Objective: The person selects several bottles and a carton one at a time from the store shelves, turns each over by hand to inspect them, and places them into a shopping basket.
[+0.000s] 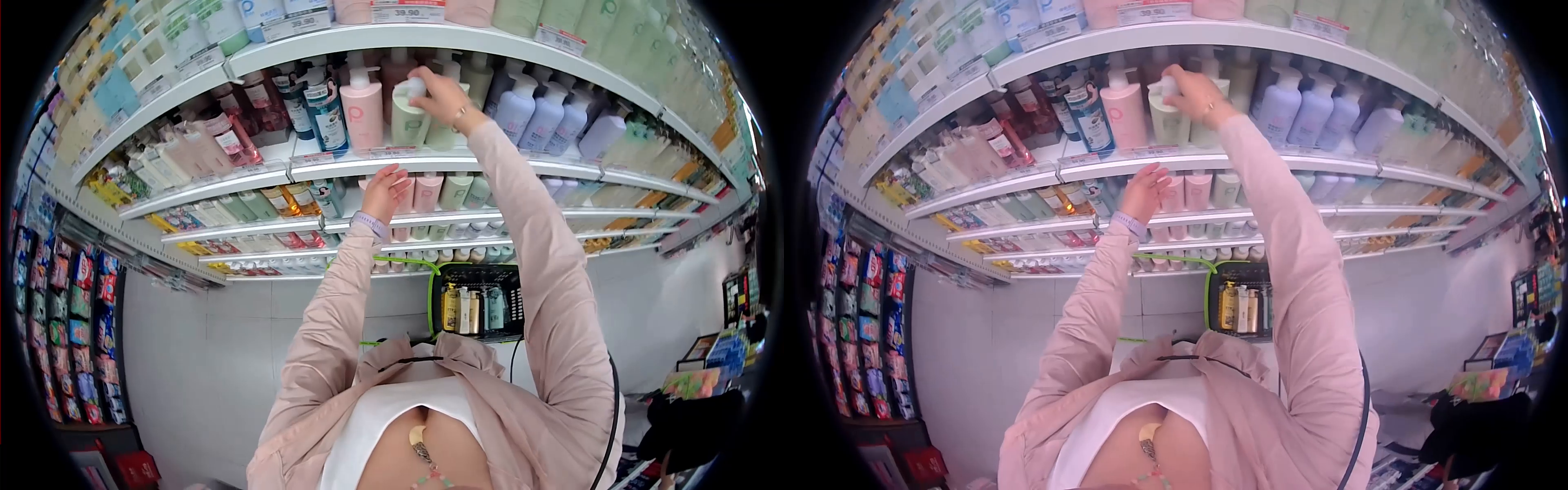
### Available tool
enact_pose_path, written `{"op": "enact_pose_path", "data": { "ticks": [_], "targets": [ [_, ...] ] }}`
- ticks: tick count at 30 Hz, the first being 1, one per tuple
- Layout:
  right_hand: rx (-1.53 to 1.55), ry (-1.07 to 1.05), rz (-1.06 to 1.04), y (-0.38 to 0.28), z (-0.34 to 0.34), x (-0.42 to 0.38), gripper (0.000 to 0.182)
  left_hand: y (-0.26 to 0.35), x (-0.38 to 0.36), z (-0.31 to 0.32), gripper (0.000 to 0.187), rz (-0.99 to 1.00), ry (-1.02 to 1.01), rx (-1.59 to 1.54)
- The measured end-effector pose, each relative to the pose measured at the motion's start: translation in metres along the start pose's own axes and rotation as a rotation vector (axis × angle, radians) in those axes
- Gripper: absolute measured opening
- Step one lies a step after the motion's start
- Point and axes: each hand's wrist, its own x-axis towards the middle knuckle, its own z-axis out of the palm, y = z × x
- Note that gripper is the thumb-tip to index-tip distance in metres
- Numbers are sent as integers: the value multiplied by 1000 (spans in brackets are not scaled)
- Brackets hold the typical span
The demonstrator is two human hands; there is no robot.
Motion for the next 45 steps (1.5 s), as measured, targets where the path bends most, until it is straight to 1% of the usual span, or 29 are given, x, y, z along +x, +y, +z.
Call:
{"op": "enact_pose_path", "data": {
  "ticks": [1,2,3,4,6,7,8,9,10,12,13,14,15,16,17,18,19,20,22,24,26,27,29,32,34,37,39,43,45],
  "targets": [
    [6,-71,50,-14,-5,-12,40,5,-3,1,32,41,9,-53],
    [-36,-25,-2,-21,-3,-25,39,5,-7,1,32,70,22,-64],
    [-16,3,-41,-17,2,-36,41,0,-11,5,33,23,50,-59],
    [-21,98,-60,-29,-2,-44,44,-5,-14,5,33,-31,73,-51],
    [15,202,-97,-64,-30,-56,44,-14,-20,3,34,-32,54,-103],
    [14,202,-93,-77,-44,-61,44,-16,-27,7,34,-69,49,-184],
    [124,293,-90,-88,-58,-64,42,-18,-34,12,34,-108,44,-267],
    [232,385,-90,-97,-70,-64,41,-20,-39,18,42,-110,17,-258],
    [227,386,-85,-104,-80,-65,41,-17,-48,28,42,-116,14,-258],
    [809,318,133,-116,-96,-69,37,-4,-76,60,55,-173,-377,-544],
    [866,235,200,-120,-103,-74,35,0,-90,79,68,-334,-264,-874],
    [871,238,217,-123,-103,-82,35,-1,-103,90,68,-347,-251,-875],
    [912,180,306,-126,-103,-90,35,-2,-116,97,71,-338,-567,-825],
    [955,120,395,-128,-100,-97,35,-10,-125,98,73,-337,-714,-802],
    [899,136,417,-123,-92,-107,34,-18,-134,98,74,-328,-863,-770],
    [905,128,425,-118,-86,-113,34,-30,-137,95,73,-291,-794,-758],
    [986,165,513,-111,-81,-121,32,-39,-142,92,73,-256,-723,-746],
    [1066,208,602,-102,-74,-131,31,-44,-147,90,73,-260,-710,-750],
    [1079,216,627,-77,-45,-154,32,-48,-152,88,70,-295,-588,-644],
    [1415,475,620,-81,-27,-179,41,-54,-153,85,73,-310,-536,-582],
    [1614,375,750,-79,-2,-216,51,-57,-156,83,72,-332,-474,-601],
    [1616,374,751,-82,5,-227,51,-56,-158,84,72,-332,-472,-600],
    [1814,273,732,-89,13,-239,54,-52,-163,88,71,-334,-459,-609],
    [1742,303,856,-91,15,-244,53,-58,-166,90,72,-300,-508,-583],
    [1699,321,940,-97,13,-243,54,-60,-169,95,72,-305,-484,-625],
    [1634,406,962,-103,12,-240,53,-61,-168,94,72,-294,-478,-644],
    [1479,367,918,-99,13,-243,52,-61,-167,95,71,-287,-491,-629],
    [1421,298,894,-102,7,-243,51,-60,-168,93,70,-284,-452,-677],
    [1356,297,906,-102,11,-241,60,-61,-167,92,69,-276,-469,-684]
  ]
}}
